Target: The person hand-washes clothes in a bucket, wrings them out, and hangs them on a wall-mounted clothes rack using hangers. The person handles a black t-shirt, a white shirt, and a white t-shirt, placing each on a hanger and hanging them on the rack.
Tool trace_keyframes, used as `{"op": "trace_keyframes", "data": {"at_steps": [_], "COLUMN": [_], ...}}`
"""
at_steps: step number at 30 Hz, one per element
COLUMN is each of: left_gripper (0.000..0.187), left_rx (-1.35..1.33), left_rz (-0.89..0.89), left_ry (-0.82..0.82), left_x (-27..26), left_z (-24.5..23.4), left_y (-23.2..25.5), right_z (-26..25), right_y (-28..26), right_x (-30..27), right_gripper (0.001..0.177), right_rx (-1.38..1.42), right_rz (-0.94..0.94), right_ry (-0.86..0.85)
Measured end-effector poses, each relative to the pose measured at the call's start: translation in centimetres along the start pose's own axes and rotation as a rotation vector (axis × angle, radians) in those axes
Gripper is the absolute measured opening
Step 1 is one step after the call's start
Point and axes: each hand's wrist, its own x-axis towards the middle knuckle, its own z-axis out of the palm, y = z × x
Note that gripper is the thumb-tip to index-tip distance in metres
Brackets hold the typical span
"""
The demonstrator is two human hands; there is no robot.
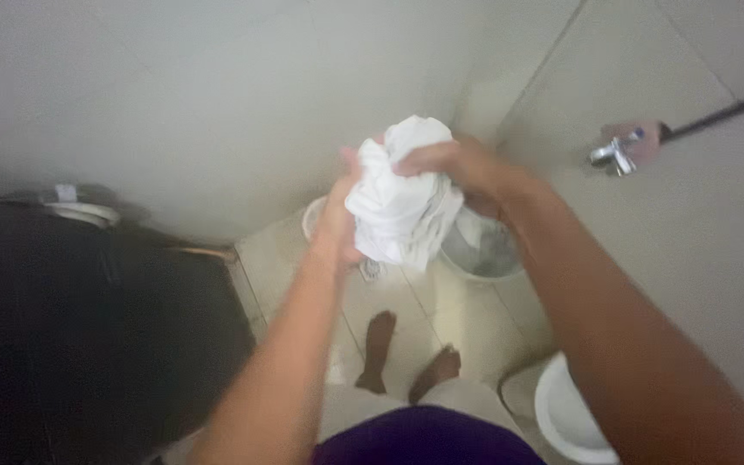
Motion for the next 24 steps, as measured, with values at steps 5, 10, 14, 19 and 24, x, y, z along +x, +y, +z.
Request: {"op": "trace_keyframes", "data": {"at_steps": [5, 10, 14, 19, 24], "left_gripper": [0.064, 0.046, 0.027, 0.023, 0.025], "left_rx": [0.285, 0.794, 0.710, 0.716, 0.595], "left_rz": [-0.269, -0.093, 0.208, 0.337, 0.180], "left_ry": [0.144, 0.347, 0.387, 0.413, 0.566], "left_x": [0.7, 1.5, 3.2, 6.2, 5.4], "left_z": [3.8, 7.4, 7.6, 5.9, 3.2], "left_y": [2.5, 3.0, 3.2, 2.5, 1.4], "right_z": [0.4, -0.4, 0.1, -0.1, -0.4], "right_y": [1.9, 4.1, 5.5, 8.4, 10.4], "right_x": [0.0, 0.2, 2.8, 6.1, 7.7], "right_gripper": [0.063, 0.056, 0.043, 0.030, 0.024], "right_rx": [0.034, 0.250, -0.096, -0.454, -0.150], "right_rz": [-0.012, 0.041, -0.408, -0.836, -0.846], "right_ry": [-0.028, -0.117, 0.278, 0.665, 0.606]}}
